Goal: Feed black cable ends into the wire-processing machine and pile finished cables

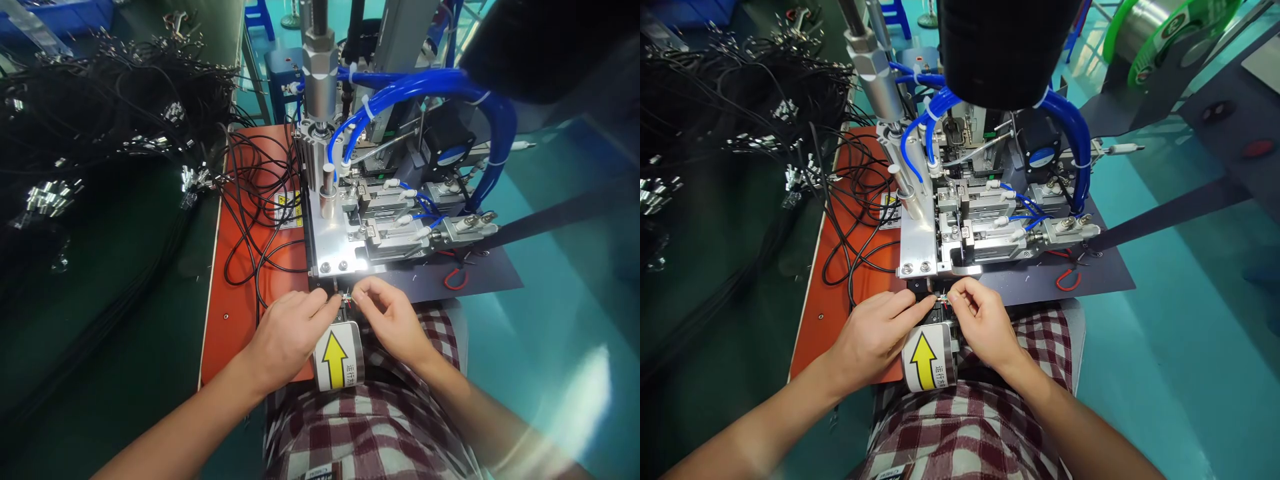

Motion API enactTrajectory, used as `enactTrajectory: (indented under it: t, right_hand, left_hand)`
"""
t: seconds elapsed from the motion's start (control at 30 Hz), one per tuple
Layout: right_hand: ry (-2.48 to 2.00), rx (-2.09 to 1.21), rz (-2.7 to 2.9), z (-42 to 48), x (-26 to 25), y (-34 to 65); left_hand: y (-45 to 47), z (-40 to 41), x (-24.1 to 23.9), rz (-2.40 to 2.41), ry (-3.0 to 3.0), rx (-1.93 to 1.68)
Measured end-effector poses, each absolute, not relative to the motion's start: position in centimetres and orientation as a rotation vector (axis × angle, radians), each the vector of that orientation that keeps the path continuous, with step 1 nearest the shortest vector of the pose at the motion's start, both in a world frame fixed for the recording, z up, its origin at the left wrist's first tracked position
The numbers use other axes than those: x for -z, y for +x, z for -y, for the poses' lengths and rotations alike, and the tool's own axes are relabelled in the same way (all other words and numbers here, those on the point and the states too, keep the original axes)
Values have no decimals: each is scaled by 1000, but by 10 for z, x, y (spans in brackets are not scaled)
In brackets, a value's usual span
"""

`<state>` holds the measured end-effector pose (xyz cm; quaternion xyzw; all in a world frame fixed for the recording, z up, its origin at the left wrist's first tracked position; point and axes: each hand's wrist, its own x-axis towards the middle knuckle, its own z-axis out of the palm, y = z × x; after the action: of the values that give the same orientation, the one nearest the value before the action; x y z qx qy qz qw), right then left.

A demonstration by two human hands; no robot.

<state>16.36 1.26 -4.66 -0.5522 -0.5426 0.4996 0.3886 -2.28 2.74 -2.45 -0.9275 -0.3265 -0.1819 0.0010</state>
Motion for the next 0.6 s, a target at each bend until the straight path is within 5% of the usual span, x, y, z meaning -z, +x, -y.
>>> enactTrajectory:
  t: [0.4, 0.6]
  right_hand:
    - [-1388, -1090, 1482, -11, 53, 162]
    - [-1463, -1285, 1326, -11, 49, 160]
  left_hand:
    - [-22, -28, 24, 998, -2899, 553]
    - [-23, -28, 23, 993, -2916, 583]
